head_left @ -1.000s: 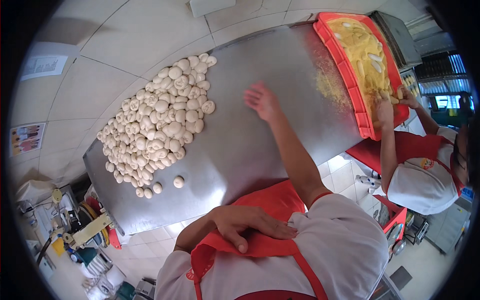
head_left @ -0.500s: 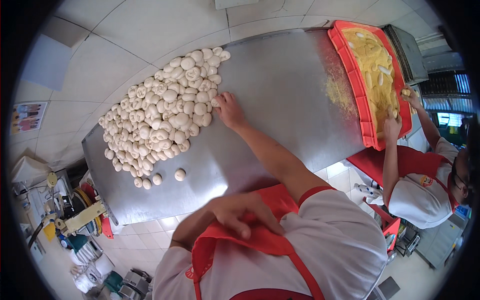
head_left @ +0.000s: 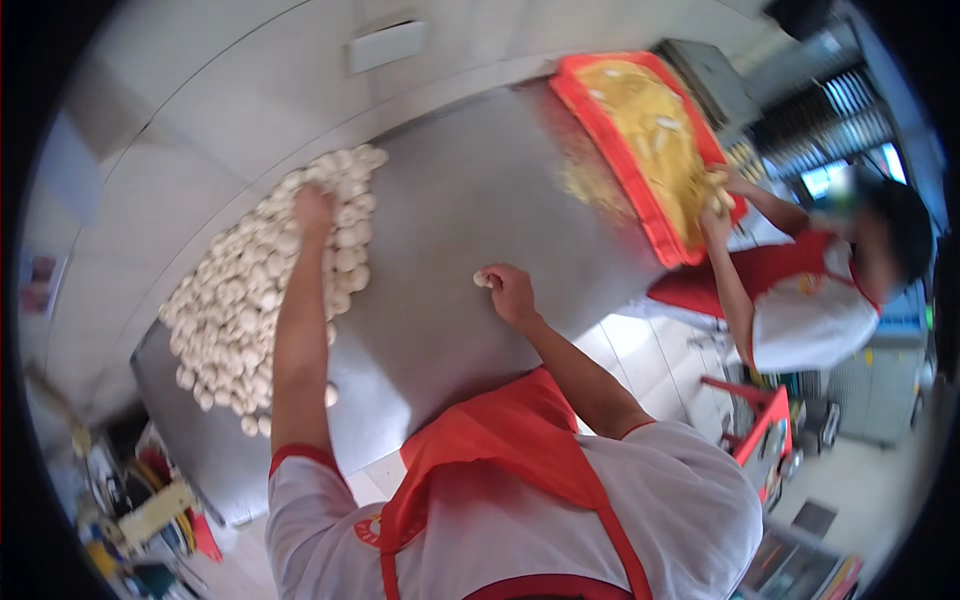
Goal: The person operates a dough divider and rounder machine to portion dough, carries a tray of dough balls to a work table, and then rolls individual dough balls on the metal surface by hand.
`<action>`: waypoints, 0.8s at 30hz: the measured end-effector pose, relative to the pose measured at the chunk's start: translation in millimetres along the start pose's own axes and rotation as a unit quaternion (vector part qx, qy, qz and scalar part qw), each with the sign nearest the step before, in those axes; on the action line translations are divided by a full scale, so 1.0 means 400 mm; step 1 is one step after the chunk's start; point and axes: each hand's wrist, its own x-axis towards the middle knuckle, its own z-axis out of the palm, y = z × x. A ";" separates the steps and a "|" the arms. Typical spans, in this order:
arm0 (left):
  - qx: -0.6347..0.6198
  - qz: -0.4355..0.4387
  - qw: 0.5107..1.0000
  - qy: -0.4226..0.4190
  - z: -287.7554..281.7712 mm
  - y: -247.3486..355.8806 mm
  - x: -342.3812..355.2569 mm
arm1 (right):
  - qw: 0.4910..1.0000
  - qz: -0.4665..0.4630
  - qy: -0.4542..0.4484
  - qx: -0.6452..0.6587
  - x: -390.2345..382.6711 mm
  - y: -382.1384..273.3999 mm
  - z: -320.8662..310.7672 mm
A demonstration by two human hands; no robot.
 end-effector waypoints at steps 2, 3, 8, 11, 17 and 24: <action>-0.130 0.007 0.990 0.062 0.001 0.065 -0.066 | 0.995 -0.002 0.035 -0.094 -0.091 0.089 -0.094; -0.136 0.035 0.989 0.038 -0.022 0.108 -0.134 | 0.989 -0.003 0.047 -0.137 -0.132 0.124 -0.131; -0.238 0.150 0.954 -0.100 -0.119 0.233 -0.661 | 0.975 -0.041 -0.032 -0.215 -0.285 0.131 -0.156; -0.320 0.122 0.929 -0.141 0.015 0.209 -0.934 | 0.951 -0.008 -0.061 -0.304 -0.242 0.090 -0.092; -0.048 0.199 0.951 -0.230 0.045 0.398 -0.756 | 0.903 0.078 -0.130 -0.402 0.045 0.034 -0.030; 0.023 0.196 0.971 -0.135 0.138 0.524 -0.369 | 0.927 0.044 -0.029 -0.371 0.346 0.120 0.030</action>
